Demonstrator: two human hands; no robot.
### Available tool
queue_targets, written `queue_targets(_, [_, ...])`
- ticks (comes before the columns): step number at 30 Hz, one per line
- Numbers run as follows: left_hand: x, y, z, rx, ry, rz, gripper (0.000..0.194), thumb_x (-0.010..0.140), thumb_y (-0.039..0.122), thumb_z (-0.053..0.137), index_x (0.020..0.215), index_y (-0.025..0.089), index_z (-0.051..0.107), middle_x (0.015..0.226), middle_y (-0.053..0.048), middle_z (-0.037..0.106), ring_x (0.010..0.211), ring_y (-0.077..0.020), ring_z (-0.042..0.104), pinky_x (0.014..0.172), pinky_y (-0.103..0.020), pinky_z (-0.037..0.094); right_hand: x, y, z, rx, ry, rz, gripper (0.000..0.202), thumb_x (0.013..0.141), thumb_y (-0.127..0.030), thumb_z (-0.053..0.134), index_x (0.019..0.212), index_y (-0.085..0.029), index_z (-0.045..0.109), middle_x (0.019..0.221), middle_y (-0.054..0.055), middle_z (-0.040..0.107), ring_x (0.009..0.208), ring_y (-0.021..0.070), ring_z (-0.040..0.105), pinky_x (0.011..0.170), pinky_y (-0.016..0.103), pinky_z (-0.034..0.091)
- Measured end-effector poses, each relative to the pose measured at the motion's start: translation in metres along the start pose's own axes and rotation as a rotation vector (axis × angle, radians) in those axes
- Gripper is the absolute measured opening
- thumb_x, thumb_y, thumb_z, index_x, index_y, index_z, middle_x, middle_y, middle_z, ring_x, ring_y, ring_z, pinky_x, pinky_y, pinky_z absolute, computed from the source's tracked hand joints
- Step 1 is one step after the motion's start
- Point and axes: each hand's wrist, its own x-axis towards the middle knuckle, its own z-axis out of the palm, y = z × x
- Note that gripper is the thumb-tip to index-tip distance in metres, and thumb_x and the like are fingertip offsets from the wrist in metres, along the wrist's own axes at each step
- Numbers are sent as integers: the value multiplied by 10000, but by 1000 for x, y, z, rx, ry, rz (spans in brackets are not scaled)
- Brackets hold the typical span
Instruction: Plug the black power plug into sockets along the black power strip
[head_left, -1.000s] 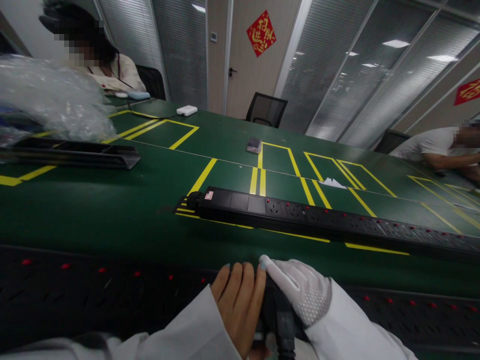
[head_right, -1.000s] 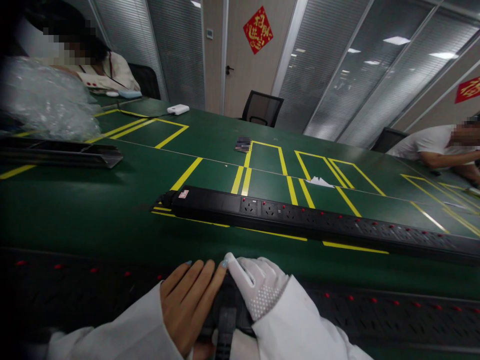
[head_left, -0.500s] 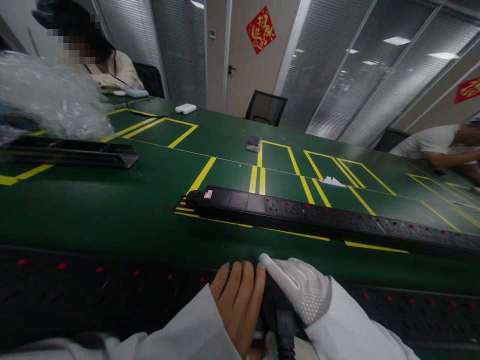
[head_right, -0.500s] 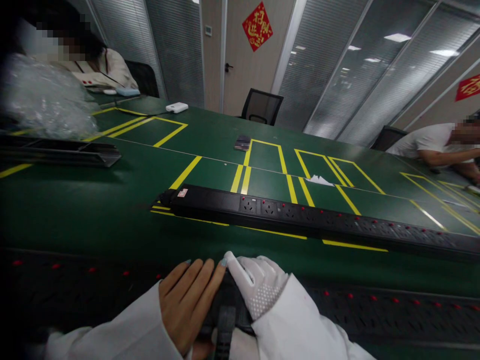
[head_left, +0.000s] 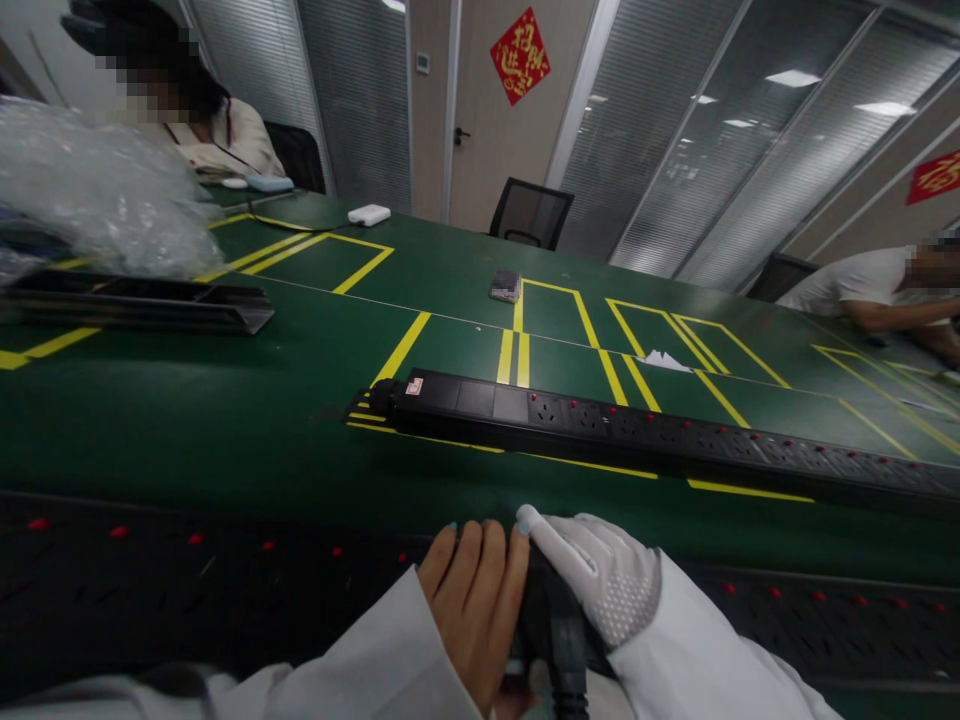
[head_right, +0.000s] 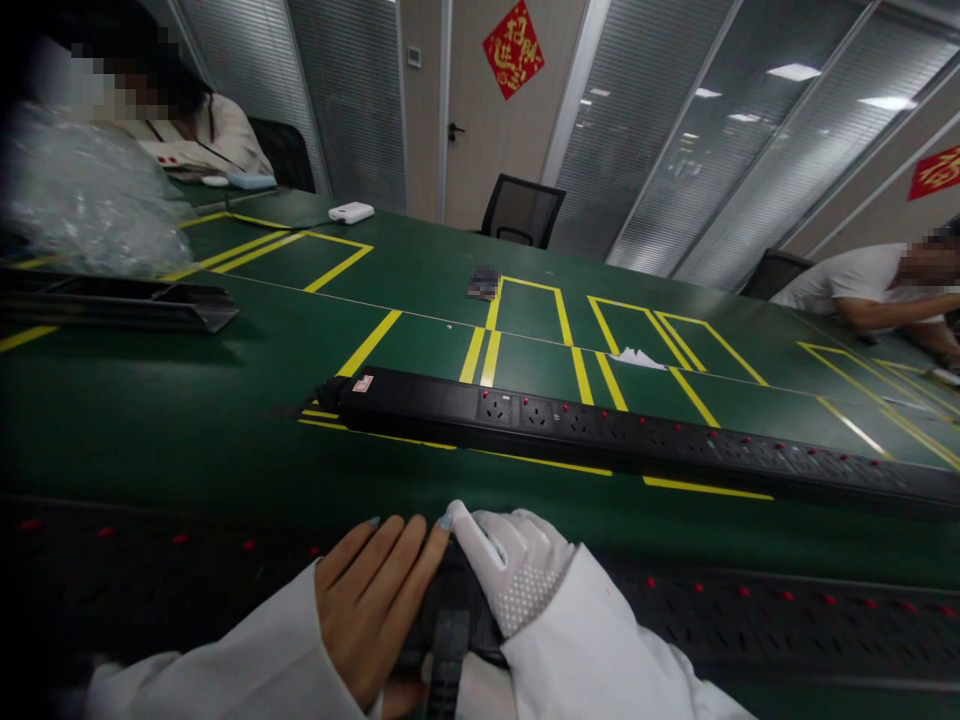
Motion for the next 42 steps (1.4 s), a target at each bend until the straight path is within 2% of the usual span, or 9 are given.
queue_targets(3, [0,1,-1,-10,-9,-8,630,750,511,588,1219,91,550,1206,-130,587,1092,-296,556,968,-395,361,0,0,0,-5,11,-5,287,952,-110,277,1141,-124,492,861,24,693,685,140,644,569,295,483])
queue_targets(6, [0,2,-2,-15,-14,-16,640,746,516,593,1221,90,547,1208,-130,585,1099,-296,551,974,-394,357,-1,0,1,-14,46,1,304,948,-107,258,1142,-123,492,857,21,691,682,149,647,577,310,495])
queue_targets(10, [1,2,-4,-8,-32,-16,682,715,535,629,1231,98,538,1218,-127,578,1100,-293,552,971,-386,362,-1,0,-2,-27,-23,-26,297,939,-93,276,1152,-120,481,885,21,692,708,146,652,620,302,509])
queue_targets(13, [0,2,-4,-9,-30,-17,625,751,502,588,1226,98,544,1216,-127,580,1103,-292,551,972,-388,360,-1,1,-3,-18,-39,-29,288,940,-96,292,1153,-119,484,887,25,692,704,145,647,600,293,495])
queue_targets(18, [-1,2,-2,-21,-4,-14,566,779,435,524,1229,91,543,1219,-134,576,1109,-297,546,975,-398,357,-3,1,3,-7,61,4,317,944,-102,261,1152,-130,498,856,35,689,681,155,639,601,303,482])
queue_targets(22, [0,2,-2,-21,-18,-10,588,750,438,565,1227,95,545,1218,-132,578,1102,-298,550,970,-401,370,-4,3,1,-17,-39,-33,311,927,-91,312,1189,-114,479,904,48,686,737,156,645,641,300,501])
queue_targets(28, [0,1,-3,-14,-19,-1,593,769,459,557,1235,92,537,1224,-135,572,1106,-303,547,971,-410,379,-5,2,-4,-21,-84,-23,329,925,-88,313,1222,-118,452,932,40,684,762,156,646,672,316,520])
queue_targets(33, [0,1,-3,-19,-50,-1,617,761,469,574,1246,90,527,1234,-131,568,1116,-299,538,977,-406,379,-4,0,-6,-50,-92,-3,341,915,-96,338,1237,-130,443,938,39,685,776,161,650,701,330,525])
queue_targets(42, [-2,0,2,15,17,19,590,801,488,516,1232,85,540,1217,-129,581,1091,-290,549,966,-395,364,1,0,-9,-56,-76,-21,309,944,-97,270,1177,-128,469,887,26,692,723,148,646,644,306,513])
